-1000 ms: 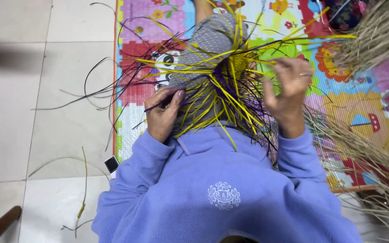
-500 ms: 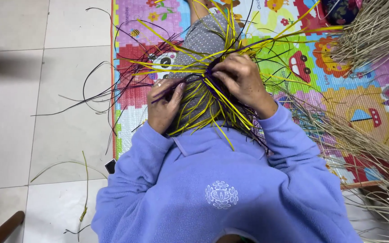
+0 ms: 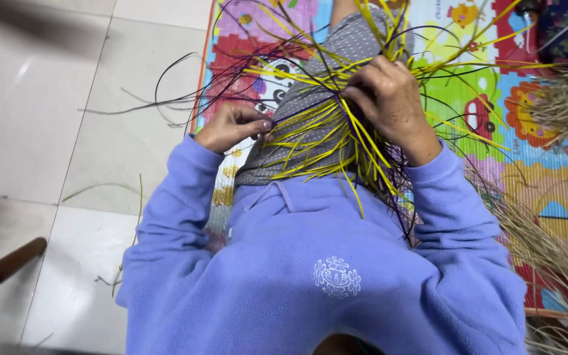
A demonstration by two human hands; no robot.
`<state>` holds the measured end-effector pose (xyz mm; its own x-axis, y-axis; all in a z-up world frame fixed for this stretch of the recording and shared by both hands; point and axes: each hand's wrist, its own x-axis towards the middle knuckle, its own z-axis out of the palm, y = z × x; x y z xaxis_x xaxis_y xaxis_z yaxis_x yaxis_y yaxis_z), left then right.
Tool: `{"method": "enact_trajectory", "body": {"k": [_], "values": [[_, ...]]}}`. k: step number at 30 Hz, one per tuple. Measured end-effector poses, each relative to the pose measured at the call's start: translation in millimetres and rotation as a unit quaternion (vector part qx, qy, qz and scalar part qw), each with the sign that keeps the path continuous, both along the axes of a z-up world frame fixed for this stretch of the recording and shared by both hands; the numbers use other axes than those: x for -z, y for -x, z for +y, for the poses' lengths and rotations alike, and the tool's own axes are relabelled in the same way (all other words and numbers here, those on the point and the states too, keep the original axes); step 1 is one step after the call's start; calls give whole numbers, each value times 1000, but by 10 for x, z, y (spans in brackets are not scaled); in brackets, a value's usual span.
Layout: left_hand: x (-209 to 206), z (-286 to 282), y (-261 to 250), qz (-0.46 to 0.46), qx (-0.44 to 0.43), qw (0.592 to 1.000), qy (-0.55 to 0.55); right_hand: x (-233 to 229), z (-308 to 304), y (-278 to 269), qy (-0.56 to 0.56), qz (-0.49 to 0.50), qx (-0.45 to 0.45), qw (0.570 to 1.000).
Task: Weaving together colored strands to create a basket
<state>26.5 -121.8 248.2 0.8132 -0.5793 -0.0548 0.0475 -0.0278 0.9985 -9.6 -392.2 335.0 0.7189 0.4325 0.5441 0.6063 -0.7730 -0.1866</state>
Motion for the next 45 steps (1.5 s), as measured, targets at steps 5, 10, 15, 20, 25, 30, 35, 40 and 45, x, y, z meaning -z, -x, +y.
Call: {"method": "enact_trajectory", "body": {"k": [5, 10, 15, 20, 25, 30, 35, 40, 45], "values": [[-85, 29, 25, 26, 43, 999, -11, 3, -4, -6, 15, 2, 4, 1000], [83, 17, -65, -59, 39, 994, -78, -4, -12, -16, 14, 8, 10, 1000], [-112, -207, -130, -164, 23, 970, -176, -15, -5, -20, 32, 7, 20, 999], [-218, -470, -254, -181, 23, 974, -133, -42, 10, -34, 38, 4, 25, 999], [-341, -608, -334, -153, 75, 982, -86, -41, 28, -26, 20, 16, 19, 999], [-394, -678, -360, -245, 101, 950, -165, -26, 48, -23, 26, 19, 32, 999], [-402, -582, -395, -287, 125, 915, -255, -48, 59, -12, 24, 16, 15, 999], [-491, -399, -333, -204, 139, 925, -290, -14, 31, -19, 28, 18, 13, 999], [-410, -259, -327, -188, 136, 922, -309, -21, 33, -18, 35, 22, 7, 999]]}}
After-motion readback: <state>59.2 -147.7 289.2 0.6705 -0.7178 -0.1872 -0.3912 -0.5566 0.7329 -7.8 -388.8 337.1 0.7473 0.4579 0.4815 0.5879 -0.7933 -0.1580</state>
